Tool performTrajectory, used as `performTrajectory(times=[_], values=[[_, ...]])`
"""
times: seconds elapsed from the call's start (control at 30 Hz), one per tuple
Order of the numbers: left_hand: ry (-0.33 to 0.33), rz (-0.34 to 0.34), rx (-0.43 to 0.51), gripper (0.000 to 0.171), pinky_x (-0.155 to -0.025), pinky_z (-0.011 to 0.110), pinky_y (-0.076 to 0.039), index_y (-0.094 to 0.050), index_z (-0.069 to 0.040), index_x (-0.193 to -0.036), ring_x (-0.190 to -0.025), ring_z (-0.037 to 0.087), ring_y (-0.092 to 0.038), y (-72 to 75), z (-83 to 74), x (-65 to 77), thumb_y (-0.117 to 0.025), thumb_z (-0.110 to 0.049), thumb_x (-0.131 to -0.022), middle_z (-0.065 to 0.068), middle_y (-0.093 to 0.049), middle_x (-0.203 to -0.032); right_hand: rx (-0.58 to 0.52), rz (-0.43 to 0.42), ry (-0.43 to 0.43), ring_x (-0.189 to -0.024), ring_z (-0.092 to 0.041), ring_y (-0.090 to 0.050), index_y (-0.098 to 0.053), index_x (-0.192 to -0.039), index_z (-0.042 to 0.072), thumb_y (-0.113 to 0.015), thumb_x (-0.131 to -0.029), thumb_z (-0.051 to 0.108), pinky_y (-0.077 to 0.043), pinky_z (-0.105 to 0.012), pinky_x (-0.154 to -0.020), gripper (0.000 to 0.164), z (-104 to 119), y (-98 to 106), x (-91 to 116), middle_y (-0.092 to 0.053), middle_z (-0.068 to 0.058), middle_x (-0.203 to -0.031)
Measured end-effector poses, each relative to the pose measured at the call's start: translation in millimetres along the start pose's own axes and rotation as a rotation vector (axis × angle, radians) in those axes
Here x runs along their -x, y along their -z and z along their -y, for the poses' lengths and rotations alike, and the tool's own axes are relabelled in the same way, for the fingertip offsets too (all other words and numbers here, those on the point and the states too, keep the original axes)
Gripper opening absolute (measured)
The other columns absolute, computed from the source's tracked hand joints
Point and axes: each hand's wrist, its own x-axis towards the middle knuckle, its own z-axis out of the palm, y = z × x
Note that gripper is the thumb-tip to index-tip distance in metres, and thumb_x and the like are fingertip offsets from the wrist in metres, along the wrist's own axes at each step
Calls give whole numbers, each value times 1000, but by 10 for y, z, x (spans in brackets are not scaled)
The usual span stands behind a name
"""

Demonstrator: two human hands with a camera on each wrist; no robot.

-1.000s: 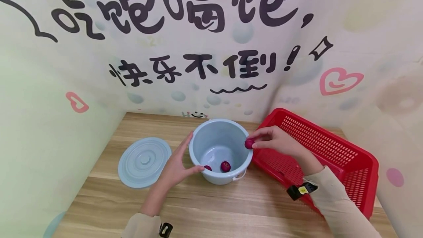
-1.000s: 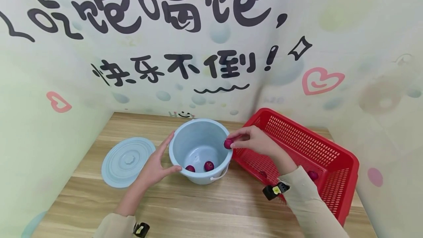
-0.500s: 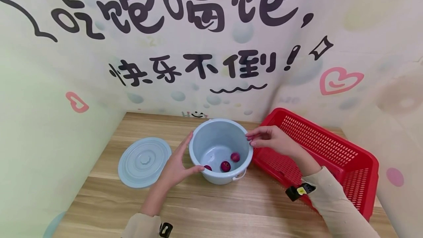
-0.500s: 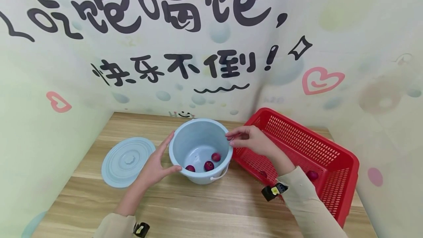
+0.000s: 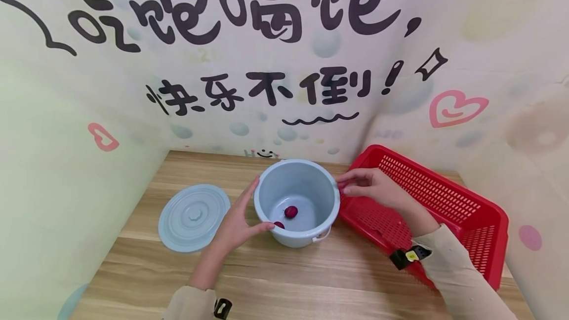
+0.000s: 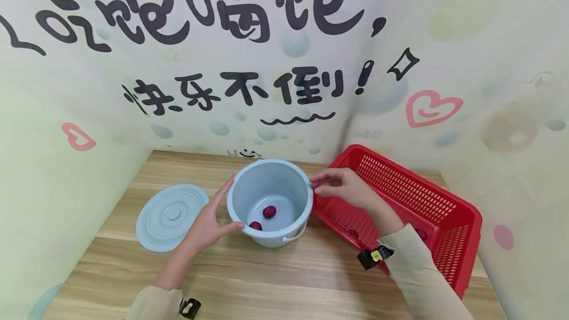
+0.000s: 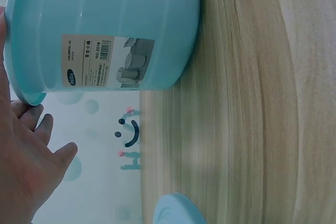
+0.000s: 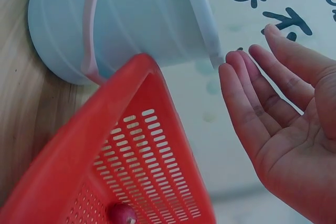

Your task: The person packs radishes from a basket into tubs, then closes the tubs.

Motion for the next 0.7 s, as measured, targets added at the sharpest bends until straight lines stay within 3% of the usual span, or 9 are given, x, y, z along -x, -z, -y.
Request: performTrajectory(times=[0.2,0.43,0.7], values=[[2,-1,3,110,-114,65,-35,-20,-31,-160,-152,32,-27,-3,1,-4,-85,-50,-74,-5,-24,-167,-3,-11,-15,-101,-31,-72,-66,-126,7,-73,-90,16,-62,-33,-87,38,-20,57,47,-68,-23,-123],[-11,-7,-5,110,-114,65,-35,-21,-27,-160,-152,33,-28,0,4,-3,-86,-47,-74,-4,-24,-166,44,-48,-59,-95,-12,-72,-66,-126,4,-75,-89,23,-61,-25,-83,43,-95,120,76,-68,-23,-123],[-5,-4,-1,110,-114,65,-36,-20,-30,-160,-152,33,-28,15,-21,7,-86,-48,-74,-4,-24,-166,35,-74,-50,-91,-8,-72,-65,-125,-1,-71,-92,16,-60,-21,-82,38,-207,195,85,-66,-29,-120]])
